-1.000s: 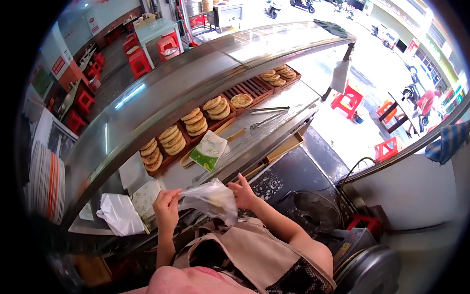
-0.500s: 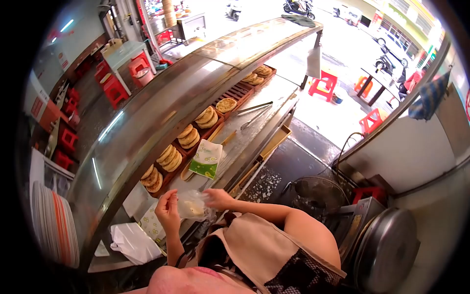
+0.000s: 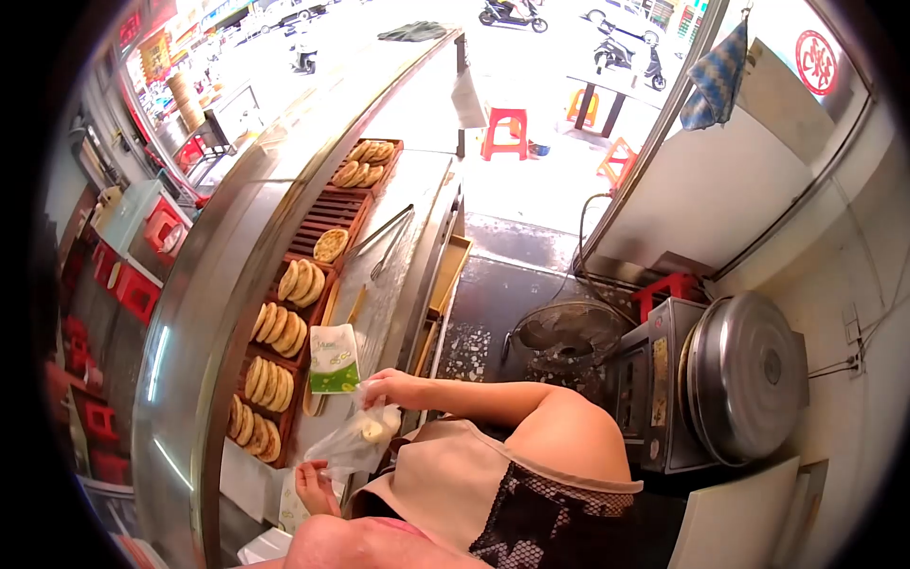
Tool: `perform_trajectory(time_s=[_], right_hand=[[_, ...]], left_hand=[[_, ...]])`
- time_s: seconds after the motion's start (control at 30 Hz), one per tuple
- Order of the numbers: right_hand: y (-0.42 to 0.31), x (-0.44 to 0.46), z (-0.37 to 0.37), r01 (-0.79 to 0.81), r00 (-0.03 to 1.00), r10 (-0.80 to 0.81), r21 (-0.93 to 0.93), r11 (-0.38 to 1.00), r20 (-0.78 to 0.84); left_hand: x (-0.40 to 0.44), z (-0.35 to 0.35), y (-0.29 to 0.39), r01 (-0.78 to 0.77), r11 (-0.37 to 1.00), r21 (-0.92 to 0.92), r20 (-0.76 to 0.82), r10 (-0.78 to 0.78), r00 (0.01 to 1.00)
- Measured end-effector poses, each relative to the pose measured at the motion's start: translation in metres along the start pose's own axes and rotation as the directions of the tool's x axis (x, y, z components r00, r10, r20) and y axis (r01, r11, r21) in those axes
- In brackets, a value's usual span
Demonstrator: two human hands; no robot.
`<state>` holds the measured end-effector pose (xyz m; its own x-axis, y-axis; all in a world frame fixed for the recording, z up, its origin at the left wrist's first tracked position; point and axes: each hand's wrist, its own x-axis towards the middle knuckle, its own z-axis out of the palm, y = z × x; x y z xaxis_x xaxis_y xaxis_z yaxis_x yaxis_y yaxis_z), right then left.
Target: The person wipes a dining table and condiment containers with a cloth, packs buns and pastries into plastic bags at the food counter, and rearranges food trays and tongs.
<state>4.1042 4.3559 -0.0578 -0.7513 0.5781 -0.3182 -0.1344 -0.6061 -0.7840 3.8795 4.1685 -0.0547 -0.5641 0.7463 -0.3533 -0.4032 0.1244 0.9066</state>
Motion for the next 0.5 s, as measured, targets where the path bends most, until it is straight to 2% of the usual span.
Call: perform_trajectory(time_s=[0.03,0.07,0.1,0.13,0.17,0.2,0.27,0.3,0.33,0.37,0.4,0.43,0.47,0.5], right_hand=[[0.0,0.002,-0.004,0.074,0.997,-0.076,0.072,0.995,0.025],[-0.004,0.005,-0.011,0.075,0.997,-0.077,0.074,0.994,0.018],[-0.009,0.008,-0.022,0.128,0.979,-0.163,0.253,0.959,0.123],[-0.027,0.005,-0.023,0.154,0.942,-0.264,0.429,0.89,0.209],[-0.045,-0.003,-0.025,0.101,0.937,-0.249,0.493,0.864,0.244],[-0.065,-0.011,-0.024,0.003,0.969,-0.156,0.621,0.784,0.193],[-0.088,-0.023,-0.02,0.008,0.973,-0.147,0.615,0.789,0.177],[-0.09,-0.022,-0.019,0.071,0.976,-0.16,0.478,0.875,0.148],[-0.094,-0.022,-0.012,0.127,0.977,-0.175,0.325,0.937,0.123],[-0.097,-0.026,0.0,0.233,0.965,-0.238,0.054,0.971,0.112],[-0.091,-0.023,0.006,0.287,0.949,-0.25,-0.195,0.938,0.193],[-0.086,-0.016,0.012,0.536,0.84,-0.425,-0.387,0.75,0.338],[-0.083,-0.011,0.017,0.732,0.681,-0.523,-0.499,0.464,0.512],[-0.084,-0.013,0.022,0.743,0.657,-0.553,-0.563,0.362,0.512]], left_hand=[[0.007,-0.002,-0.009,-0.034,0.999,0.017,-0.041,0.035,0.999],[0.011,0.0,-0.01,-0.03,0.999,0.019,-0.036,0.031,0.999],[0.012,0.005,-0.008,0.089,0.936,-0.34,0.183,-0.027,0.983],[0.013,0.009,-0.007,0.267,0.74,-0.617,0.396,-0.001,0.918],[0.014,0.013,-0.007,0.27,0.743,-0.613,0.4,-0.003,0.917],[0.016,0.017,-0.006,0.307,0.67,-0.676,0.422,0.011,0.907],[0.021,0.025,-0.005,0.377,0.5,-0.78,0.459,0.047,0.887],[0.025,0.03,-0.007,0.332,0.568,-0.753,0.471,0.114,0.875],[0.021,0.05,0.009,0.331,0.566,-0.755,0.471,0.116,0.875],[0.017,0.07,0.026,0.223,0.82,-0.527,0.443,0.041,0.895],[0.01,0.094,0.043,0.111,0.969,-0.219,0.388,-0.018,0.921],[0.004,0.113,0.047,0.085,0.977,-0.197,0.426,0.007,0.905],[0.004,0.124,0.042,0.081,0.976,-0.201,0.417,0.011,0.909],[0.008,0.134,0.032,-0.062,0.998,0.019,0.406,0.049,0.913]])
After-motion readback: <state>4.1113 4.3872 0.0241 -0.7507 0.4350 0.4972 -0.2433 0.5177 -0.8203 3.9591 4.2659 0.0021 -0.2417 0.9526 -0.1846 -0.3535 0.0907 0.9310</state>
